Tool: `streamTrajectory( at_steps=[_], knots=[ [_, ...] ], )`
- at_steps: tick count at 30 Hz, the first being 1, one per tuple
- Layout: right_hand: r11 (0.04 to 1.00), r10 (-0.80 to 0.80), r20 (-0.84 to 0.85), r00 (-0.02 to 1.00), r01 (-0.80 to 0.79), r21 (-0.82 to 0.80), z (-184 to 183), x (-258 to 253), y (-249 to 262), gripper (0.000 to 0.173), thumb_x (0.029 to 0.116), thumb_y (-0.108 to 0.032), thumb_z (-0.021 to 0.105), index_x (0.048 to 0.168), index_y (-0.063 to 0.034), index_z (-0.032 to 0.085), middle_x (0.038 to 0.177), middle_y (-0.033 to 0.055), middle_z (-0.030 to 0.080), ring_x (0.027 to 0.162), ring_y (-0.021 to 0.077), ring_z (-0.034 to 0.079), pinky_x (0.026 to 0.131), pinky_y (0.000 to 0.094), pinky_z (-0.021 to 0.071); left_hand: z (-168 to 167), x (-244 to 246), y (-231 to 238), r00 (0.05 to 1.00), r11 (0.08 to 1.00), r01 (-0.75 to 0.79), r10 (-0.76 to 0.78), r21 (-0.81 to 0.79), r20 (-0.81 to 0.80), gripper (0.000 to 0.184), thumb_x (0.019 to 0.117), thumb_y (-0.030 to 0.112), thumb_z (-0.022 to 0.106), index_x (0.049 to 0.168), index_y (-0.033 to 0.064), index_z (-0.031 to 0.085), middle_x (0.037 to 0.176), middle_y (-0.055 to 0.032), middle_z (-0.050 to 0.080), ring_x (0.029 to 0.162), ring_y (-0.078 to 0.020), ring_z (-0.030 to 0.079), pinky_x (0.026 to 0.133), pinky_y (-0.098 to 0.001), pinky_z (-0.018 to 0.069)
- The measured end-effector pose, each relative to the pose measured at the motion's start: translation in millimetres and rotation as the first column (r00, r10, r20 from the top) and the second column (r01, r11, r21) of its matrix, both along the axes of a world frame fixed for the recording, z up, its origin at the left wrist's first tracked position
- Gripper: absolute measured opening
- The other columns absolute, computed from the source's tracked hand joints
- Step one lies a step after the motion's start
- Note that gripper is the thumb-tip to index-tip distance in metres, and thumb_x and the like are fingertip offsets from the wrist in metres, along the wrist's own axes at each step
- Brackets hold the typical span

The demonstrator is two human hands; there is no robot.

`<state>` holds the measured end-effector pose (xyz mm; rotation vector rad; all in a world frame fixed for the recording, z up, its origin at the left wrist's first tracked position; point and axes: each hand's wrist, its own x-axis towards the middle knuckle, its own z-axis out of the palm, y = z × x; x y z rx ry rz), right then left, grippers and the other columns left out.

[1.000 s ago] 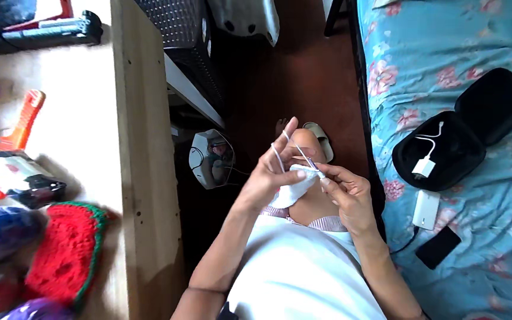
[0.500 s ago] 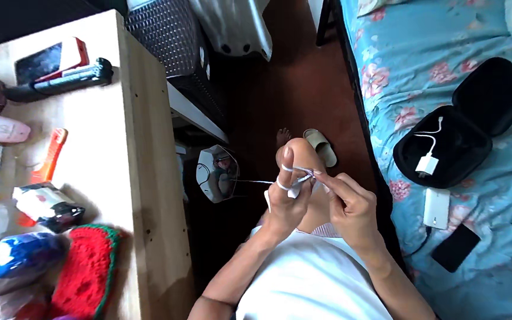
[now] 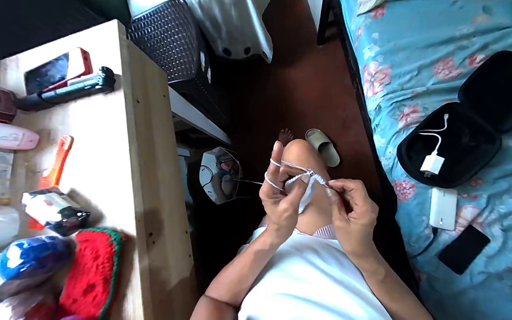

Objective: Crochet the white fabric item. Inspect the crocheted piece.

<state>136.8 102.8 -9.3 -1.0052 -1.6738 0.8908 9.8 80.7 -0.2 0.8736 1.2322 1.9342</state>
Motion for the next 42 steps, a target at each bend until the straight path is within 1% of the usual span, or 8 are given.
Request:
streamTrajectory(
  at_steps=[7,14,24,33,35,38,40,42],
  knots=[
    [0.961,-0.106,0.194,0.975,0.050,0.271,-4,1,2,0.018,0.0982,-0.004,0.058,0.095,0.0032,0.075,0.083,0.0139,0.069,0.074,0.0122,0.066,0.068,0.0179,0.0532,9,-15,2,0.998,0.991,0.062,-0.059,-0.122,0.030,0.071,0.0857,-0.012,0.061,0.152,0.0081,0.046,0.092,0.0023,0.075,0.080,-0.0053,0.070,0.078,-0.0261,0.0593],
    [0.949,-0.010,0.175,0.985,-0.046,0.311,-9,9,10,0.019,0.0993,-0.003,0.057,0.097,0.0025,0.076,0.081,0.0136,0.067,0.074,0.0113,0.064,0.068,0.0162,0.0518,23,-41,5,0.939,0.914,0.296,-0.225,-0.278,0.258,0.066,0.0892,-0.009,0.057,0.152,0.0094,0.047,0.088,-0.0020,0.074,0.073,-0.0064,0.068,0.072,-0.0248,0.0591],
    [0.934,0.082,0.155,0.984,-0.131,0.332,-9,14,14,0.018,0.0991,-0.003,0.058,0.098,0.0026,0.075,0.083,0.0135,0.068,0.077,0.0112,0.064,0.071,0.0159,0.0520,20,-60,6,0.790,0.811,0.529,-0.364,-0.251,0.493,0.055,0.0903,-0.005,0.054,0.144,0.0067,0.052,0.076,-0.0013,0.069,0.065,-0.0063,0.065,0.067,-0.0234,0.0582],
    [0.971,0.237,-0.158,0.959,-0.239,0.002,-11,14,15,0.011,0.0961,-0.001,0.065,0.101,0.0035,0.073,0.092,0.0044,0.070,0.083,-0.0020,0.064,0.075,0.0106,0.0538,18,-65,6,0.728,0.782,0.601,-0.450,-0.164,0.517,0.056,0.0901,-0.006,0.054,0.144,0.0060,0.052,0.079,-0.0027,0.071,0.067,-0.0063,0.066,0.068,-0.0230,0.0582],
    [0.914,0.243,-0.349,0.905,-0.334,-0.229,-8,14,15,0.015,0.0931,0.001,0.066,0.106,-0.0018,0.073,0.094,-0.0028,0.072,0.077,-0.0034,0.064,0.067,0.0120,0.0543,20,-62,5,0.767,0.796,0.576,-0.447,-0.187,0.461,0.059,0.0890,-0.008,0.055,0.146,0.0060,0.050,0.081,-0.0037,0.071,0.067,-0.0060,0.066,0.067,-0.0220,0.0574],
    [0.710,0.156,-0.609,0.777,-0.517,-0.478,-4,13,18,0.025,0.0912,0.004,0.064,0.114,-0.0059,0.069,0.087,-0.0008,0.071,0.060,-0.0029,0.055,0.050,0.0115,0.0424,21,-55,5,0.845,0.826,0.506,-0.418,-0.247,0.334,0.066,0.0881,-0.008,0.057,0.151,0.0061,0.046,0.084,-0.0051,0.071,0.068,-0.0073,0.066,0.066,-0.0228,0.0570],
    [0.685,0.105,-0.616,0.781,-0.506,-0.524,-2,11,19,0.021,0.0907,0.006,0.062,0.109,-0.0032,0.069,0.084,0.0008,0.071,0.057,-0.0028,0.054,0.048,0.0115,0.0410,22,-51,5,0.888,0.849,0.450,-0.395,-0.276,0.233,0.070,0.0882,-0.009,0.059,0.154,0.0070,0.041,0.088,-0.0055,0.072,0.072,-0.0079,0.067,0.069,-0.0238,0.0579],
    [0.787,0.141,-0.468,0.873,-0.385,-0.483,1,9,17,0.017,0.0914,0.005,0.061,0.106,-0.0015,0.068,0.086,-0.0022,0.070,0.060,-0.0031,0.055,0.051,0.0119,0.0436,22,-47,5,0.927,0.879,0.374,-0.350,-0.296,0.131,0.076,0.0863,-0.010,0.062,0.156,0.0064,0.038,0.089,-0.0055,0.073,0.073,-0.0080,0.068,0.069,-0.0233,0.0585]
  ],
)
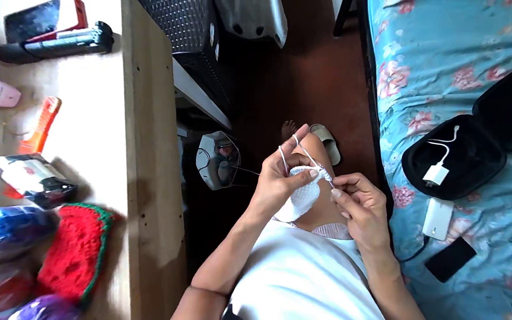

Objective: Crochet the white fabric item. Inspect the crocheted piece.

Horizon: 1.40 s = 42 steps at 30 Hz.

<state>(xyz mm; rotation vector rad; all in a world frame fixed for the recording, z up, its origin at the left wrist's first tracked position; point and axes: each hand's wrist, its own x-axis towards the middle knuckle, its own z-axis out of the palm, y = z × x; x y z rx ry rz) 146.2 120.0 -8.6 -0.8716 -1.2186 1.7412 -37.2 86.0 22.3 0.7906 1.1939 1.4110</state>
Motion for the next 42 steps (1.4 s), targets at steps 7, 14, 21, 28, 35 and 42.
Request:
streamTrajectory(
  at_steps=[7,14,21,28,35,42],
  knots=[
    [0.889,-0.200,0.217,0.955,0.084,0.450,2,-7,-7,0.010,0.0912,0.005,0.063,0.100,0.0078,0.068,0.094,0.0031,0.073,0.081,-0.0043,0.066,0.075,0.0114,0.0564,-3,18,-1,0.949,0.973,-0.170,0.205,0.158,-0.240,0.073,0.0818,-0.012,0.066,0.151,0.0005,0.046,0.084,-0.0008,0.072,0.071,-0.0058,0.066,0.069,-0.0224,0.0573],
    [0.836,-0.276,0.314,0.909,0.065,0.545,17,-16,-5,0.010,0.0927,0.001,0.064,0.097,0.0060,0.071,0.088,0.0070,0.072,0.078,-0.0006,0.066,0.072,0.0115,0.0548,-46,45,-5,0.780,0.787,-0.230,0.501,0.573,-0.375,0.037,0.0905,-0.001,0.068,0.125,0.0129,0.068,0.094,-0.0037,0.075,0.085,-0.0101,0.071,0.079,-0.0285,0.0590],
    [0.935,-0.241,0.133,0.961,0.193,0.299,6,-17,-10,0.010,0.0905,0.006,0.064,0.100,0.0027,0.065,0.089,-0.0005,0.071,0.074,-0.0030,0.065,0.065,0.0120,0.0546,-23,40,-1,0.904,0.853,-0.378,0.424,0.360,-0.056,0.053,0.0864,-0.008,0.066,0.134,0.0155,0.068,0.092,0.0031,0.075,0.079,-0.0049,0.069,0.075,-0.0252,0.0591],
    [0.638,-0.511,0.314,0.800,0.107,0.763,-4,-14,-10,0.015,0.0966,-0.003,0.060,0.096,0.0053,0.073,0.086,0.0123,0.068,0.080,0.0054,0.065,0.074,0.0125,0.0521,-22,44,1,0.910,0.866,-0.337,0.401,0.370,-0.108,0.046,0.0838,-0.012,0.064,0.125,0.0066,0.072,0.091,0.0024,0.075,0.079,-0.0037,0.068,0.075,-0.0233,0.0581],
    [0.507,-0.562,0.311,0.766,0.022,0.862,-10,-6,-5,0.018,0.0971,-0.002,0.059,0.095,0.0038,0.075,0.083,0.0142,0.068,0.077,0.0122,0.065,0.070,0.0163,0.0522,-10,23,6,0.973,0.971,-0.231,0.230,0.066,0.018,0.050,0.0851,-0.010,0.060,0.134,0.0006,0.064,0.080,0.0014,0.069,0.068,-0.0047,0.064,0.068,-0.0242,0.0563],
    [0.490,-0.498,0.285,0.819,-0.005,0.872,-11,-3,-4,0.017,0.0972,-0.002,0.059,0.094,0.0039,0.074,0.082,0.0140,0.067,0.077,0.0116,0.065,0.072,0.0158,0.0528,-7,0,5,0.957,0.998,-0.061,0.064,-0.021,0.284,0.046,0.0865,-0.009,0.053,0.130,0.0013,0.067,0.083,-0.0023,0.071,0.070,-0.0060,0.066,0.069,-0.0236,0.0578]
  ],
)
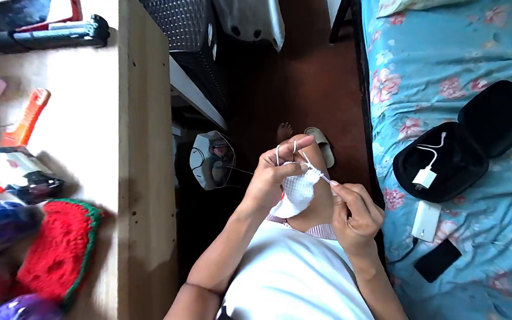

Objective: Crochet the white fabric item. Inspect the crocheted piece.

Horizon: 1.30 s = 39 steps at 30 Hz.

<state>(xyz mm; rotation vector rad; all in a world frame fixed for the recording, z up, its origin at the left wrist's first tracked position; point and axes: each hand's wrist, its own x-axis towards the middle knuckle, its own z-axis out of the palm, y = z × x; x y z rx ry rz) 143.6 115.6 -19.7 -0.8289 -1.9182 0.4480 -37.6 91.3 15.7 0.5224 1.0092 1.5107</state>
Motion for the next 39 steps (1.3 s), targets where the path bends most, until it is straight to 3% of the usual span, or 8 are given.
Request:
streamTrajectory(
  at_steps=[10,17,21,25,29,33,36,39],
  knots=[
    [0.992,0.119,-0.051,0.992,-0.121,-0.045,2,6,0,0.016,0.0986,-0.002,0.059,0.095,0.0042,0.073,0.083,0.0129,0.066,0.078,0.0077,0.064,0.072,0.0124,0.0509,-3,-16,-4,0.953,0.983,0.178,-0.181,0.032,0.243,0.035,0.0870,-0.004,0.056,0.118,0.0015,0.071,0.075,-0.0017,0.067,0.063,-0.0060,0.064,0.061,-0.0216,0.0570],
    [0.933,0.183,-0.246,0.952,-0.247,-0.262,2,3,3,0.014,0.0984,-0.003,0.061,0.104,0.0028,0.073,0.089,0.0056,0.067,0.082,-0.0009,0.062,0.076,0.0109,0.0527,4,-5,-5,0.984,0.991,0.134,-0.136,0.021,0.119,0.042,0.0879,-0.008,0.056,0.127,0.0013,0.068,0.078,-0.0022,0.069,0.066,-0.0063,0.065,0.065,-0.0224,0.0578],
    [0.641,0.245,-0.529,0.812,-0.545,-0.540,4,3,8,0.031,0.0998,-0.005,0.058,0.126,-0.0113,0.073,0.113,-0.0043,0.075,0.091,-0.0028,0.066,0.079,0.0154,0.0553,-2,1,-5,0.975,0.986,0.164,-0.162,0.001,0.153,0.031,0.0881,-0.005,0.059,0.113,0.0040,0.074,0.086,-0.0043,0.073,0.072,-0.0067,0.068,0.068,-0.0239,0.0588],
    [0.298,0.150,-0.747,0.648,-0.750,-0.591,3,1,16,0.027,0.0982,-0.007,0.061,0.119,-0.0125,0.077,0.093,-0.0049,0.073,0.066,-0.0078,0.052,0.057,0.0102,0.0410,-22,-26,-10,0.960,0.968,0.233,-0.245,0.097,0.138,0.017,0.0934,0.029,0.069,0.084,0.0168,0.076,0.093,0.0001,0.075,0.078,-0.0043,0.069,0.067,-0.0207,0.0560],
    [0.196,0.042,-0.790,0.612,-0.780,-0.594,-2,3,20,0.025,0.0965,-0.005,0.063,0.117,-0.0099,0.077,0.083,-0.0030,0.071,0.059,-0.0067,0.050,0.052,0.0099,0.0389,-34,-59,-16,0.962,0.936,0.255,-0.271,0.242,0.035,0.028,0.0953,0.033,0.066,0.075,0.0165,0.076,0.100,-0.0015,0.076,0.093,-0.0111,0.071,0.083,-0.0270,0.0573],
    [0.217,0.038,-0.733,0.680,-0.721,-0.658,0,0,19,0.027,0.0962,-0.001,0.061,0.118,-0.0055,0.076,0.083,-0.0016,0.070,0.059,-0.0058,0.050,0.052,0.0100,0.0393,-32,-50,-12,0.973,0.892,0.222,-0.231,0.394,-0.024,0.029,0.0911,0.035,0.071,0.111,0.0141,0.079,0.131,-0.0101,0.068,0.124,-0.0239,0.062,0.103,-0.0371,0.0505],
    [0.327,0.052,-0.666,0.744,-0.643,-0.693,4,-3,15,0.028,0.0958,0.002,0.058,0.118,-0.0028,0.075,0.088,-0.0014,0.072,0.061,-0.0056,0.053,0.053,0.0104,0.0413,-12,-26,-5,0.958,0.942,0.248,-0.204,0.225,-0.202,0.076,0.0858,0.012,0.074,0.155,0.0123,0.042,0.128,-0.0069,0.068,0.105,-0.0143,0.068,0.089,-0.0288,0.0567],
    [0.528,0.082,-0.572,0.816,-0.523,-0.670,5,-2,12,0.030,0.0951,0.005,0.056,0.120,0.0000,0.074,0.101,0.0003,0.075,0.068,-0.0048,0.056,0.059,0.0125,0.0458,-4,-10,1,0.930,0.974,0.186,-0.133,0.128,-0.342,0.087,0.0841,-0.011,0.064,0.161,0.0108,0.029,0.102,-0.0063,0.073,0.078,-0.0094,0.068,0.069,-0.0225,0.0579]
  ],
)
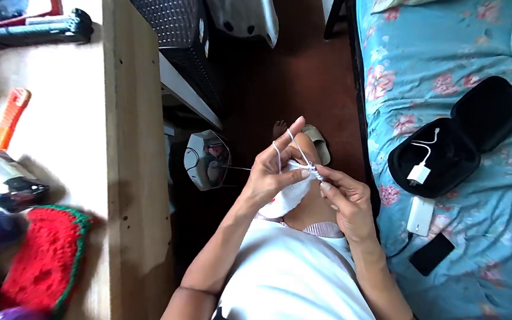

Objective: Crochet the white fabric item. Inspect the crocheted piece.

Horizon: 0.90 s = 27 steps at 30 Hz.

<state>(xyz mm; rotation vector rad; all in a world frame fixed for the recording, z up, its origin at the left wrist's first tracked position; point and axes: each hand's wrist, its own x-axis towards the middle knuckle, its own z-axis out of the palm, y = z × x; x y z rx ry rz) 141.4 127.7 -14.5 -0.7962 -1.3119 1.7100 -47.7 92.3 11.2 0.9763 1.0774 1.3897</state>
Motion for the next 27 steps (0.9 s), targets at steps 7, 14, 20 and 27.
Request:
streamTrajectory(
  at_steps=[7,14,20,27],
  knots=[
    [0.828,-0.282,0.339,0.898,0.050,0.559,4,-1,-5,0.027,0.0958,-0.002,0.058,0.114,-0.0019,0.078,0.085,0.0049,0.066,0.074,-0.0016,0.057,0.067,0.0099,0.0476,0,18,-3,0.963,0.978,-0.197,0.206,0.067,-0.173,0.084,0.0811,-0.012,0.070,0.157,0.0046,0.036,0.086,0.0001,0.074,0.071,-0.0049,0.068,0.068,-0.0207,0.0583],
    [0.767,-0.363,0.415,0.834,0.015,0.641,22,-13,-7,0.027,0.0961,-0.003,0.058,0.114,-0.0030,0.078,0.086,0.0095,0.070,0.070,0.0062,0.062,0.062,0.0180,0.0507,-35,44,-12,0.731,0.789,-0.292,0.549,0.541,-0.405,0.036,0.0912,-0.001,0.068,0.126,0.0071,0.065,0.093,-0.0075,0.074,0.084,-0.0120,0.070,0.080,-0.0303,0.0585],
    [0.978,-0.175,0.088,0.981,0.163,0.131,19,-10,-10,0.030,0.0915,0.006,0.061,0.121,0.0064,0.065,0.085,-0.0025,0.070,0.066,-0.0039,0.058,0.059,0.0112,0.0483,-17,49,-14,0.885,0.853,-0.442,0.465,0.278,-0.020,0.054,0.0895,-0.006,0.066,0.137,0.0201,0.065,0.094,0.0032,0.075,0.081,-0.0040,0.069,0.077,-0.0237,0.0584],
    [0.725,-0.481,0.296,0.825,0.183,0.664,2,-7,-18,0.013,0.0957,-0.002,0.062,0.097,0.0074,0.070,0.086,0.0109,0.069,0.078,0.0015,0.064,0.074,0.0112,0.0525,-11,44,-9,0.902,0.892,-0.432,0.425,0.137,0.079,0.051,0.0843,-0.011,0.062,0.130,0.0104,0.070,0.088,0.0031,0.075,0.075,-0.0038,0.068,0.073,-0.0243,0.0583]
  ],
)
